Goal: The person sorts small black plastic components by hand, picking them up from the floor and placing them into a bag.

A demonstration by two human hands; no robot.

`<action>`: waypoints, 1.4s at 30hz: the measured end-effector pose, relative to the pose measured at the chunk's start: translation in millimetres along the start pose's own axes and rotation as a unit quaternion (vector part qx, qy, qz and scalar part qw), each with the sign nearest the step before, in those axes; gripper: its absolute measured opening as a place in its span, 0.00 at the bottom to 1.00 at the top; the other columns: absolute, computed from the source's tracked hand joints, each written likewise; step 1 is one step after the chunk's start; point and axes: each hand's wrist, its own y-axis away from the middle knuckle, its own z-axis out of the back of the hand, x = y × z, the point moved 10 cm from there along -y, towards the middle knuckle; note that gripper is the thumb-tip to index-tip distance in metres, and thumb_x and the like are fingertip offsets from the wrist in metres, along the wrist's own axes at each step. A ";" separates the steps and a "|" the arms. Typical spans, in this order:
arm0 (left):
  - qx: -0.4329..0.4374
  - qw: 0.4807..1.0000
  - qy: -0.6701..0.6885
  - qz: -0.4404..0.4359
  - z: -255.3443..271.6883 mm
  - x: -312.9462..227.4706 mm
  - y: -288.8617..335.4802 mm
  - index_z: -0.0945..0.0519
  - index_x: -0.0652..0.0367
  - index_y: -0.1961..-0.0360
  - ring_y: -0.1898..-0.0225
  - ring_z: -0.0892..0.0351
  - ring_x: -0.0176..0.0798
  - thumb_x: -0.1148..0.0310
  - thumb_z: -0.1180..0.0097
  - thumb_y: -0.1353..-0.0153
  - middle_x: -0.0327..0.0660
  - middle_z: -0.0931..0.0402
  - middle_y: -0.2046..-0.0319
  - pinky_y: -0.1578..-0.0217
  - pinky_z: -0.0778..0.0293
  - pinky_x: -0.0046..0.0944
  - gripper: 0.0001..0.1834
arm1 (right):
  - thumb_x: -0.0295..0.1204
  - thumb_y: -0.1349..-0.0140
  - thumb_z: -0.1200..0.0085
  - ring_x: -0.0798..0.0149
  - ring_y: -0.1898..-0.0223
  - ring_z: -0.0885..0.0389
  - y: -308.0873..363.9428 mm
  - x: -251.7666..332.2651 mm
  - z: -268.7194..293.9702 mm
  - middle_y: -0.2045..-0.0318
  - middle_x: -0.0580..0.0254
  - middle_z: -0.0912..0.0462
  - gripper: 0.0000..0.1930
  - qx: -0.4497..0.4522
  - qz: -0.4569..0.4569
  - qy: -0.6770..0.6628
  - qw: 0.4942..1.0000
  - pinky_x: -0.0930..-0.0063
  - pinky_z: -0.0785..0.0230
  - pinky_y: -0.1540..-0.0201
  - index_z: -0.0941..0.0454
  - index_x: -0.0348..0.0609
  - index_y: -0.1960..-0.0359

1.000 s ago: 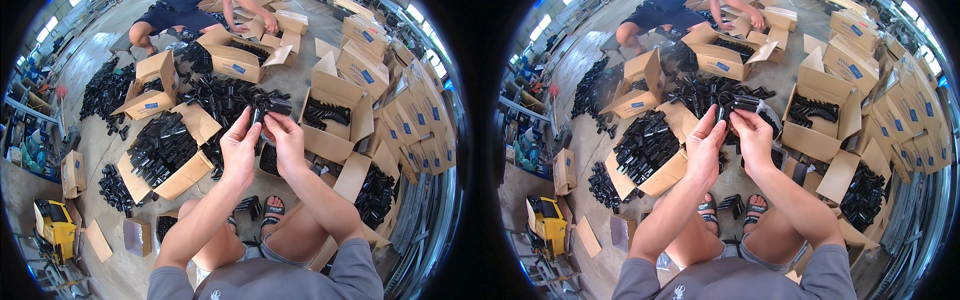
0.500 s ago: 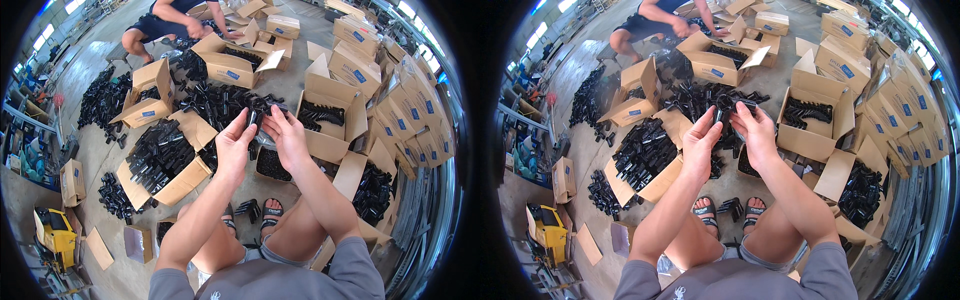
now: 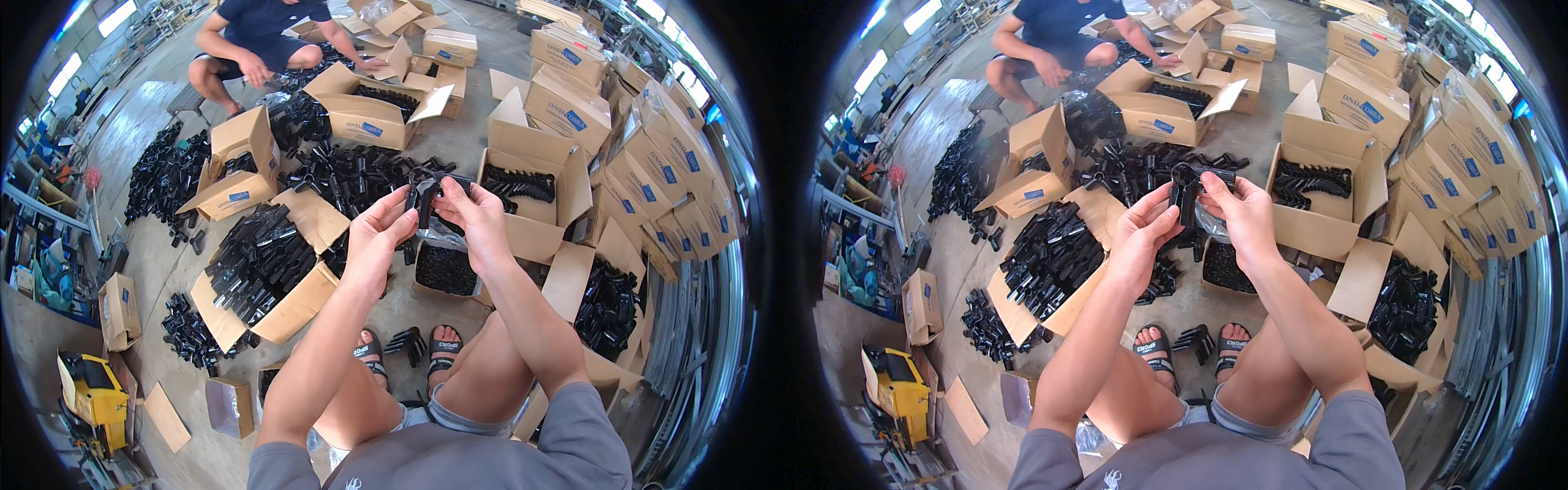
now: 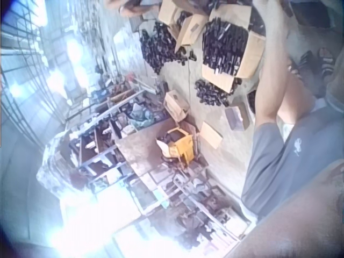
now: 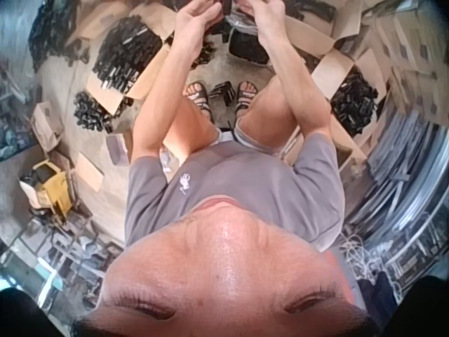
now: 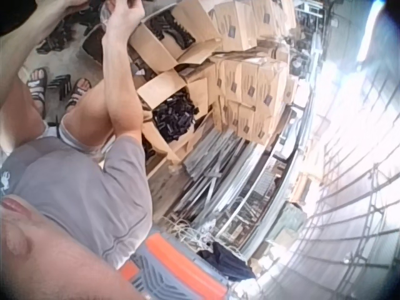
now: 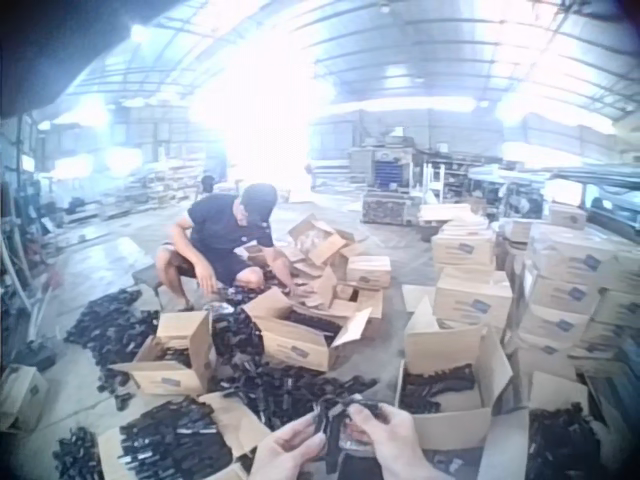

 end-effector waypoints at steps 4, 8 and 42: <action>0.020 1.000 0.004 0.018 -4.0 9.4 0.6 0.29 0.63 0.33 0.51 0.18 0.29 0.75 0.39 0.32 0.40 0.17 0.48 0.48 0.22 0.33 0.27 | 0.40 0.39 0.29 0.74 0.65 0.16 4.8 7.1 3.8 0.65 0.61 0.13 0.19 -0.039 0.035 0.041 0.998 0.80 0.25 0.60 0.19 0.36 0.58; 0.020 0.999 0.018 0.029 -12.0 17.8 3.4 0.31 0.65 0.33 0.49 0.18 0.33 0.75 0.40 0.31 0.41 0.18 0.47 0.44 0.19 0.39 0.27 | 0.39 0.40 0.27 0.75 0.68 0.17 5.9 9.8 6.3 0.68 0.62 0.13 0.19 -0.067 0.071 0.060 0.993 0.79 0.25 0.65 0.20 0.36 0.61; 0.023 0.997 -0.033 -0.070 -26.7 18.5 -3.0 0.30 0.66 0.33 0.42 0.22 0.36 0.82 0.37 0.38 0.44 0.22 0.40 0.40 0.27 0.36 0.32 | 0.37 0.31 0.38 0.74 0.57 0.20 3.4 -4.9 -8.0 0.59 0.67 0.14 0.13 0.029 0.021 -0.047 0.998 0.74 0.27 0.53 0.17 0.42 0.52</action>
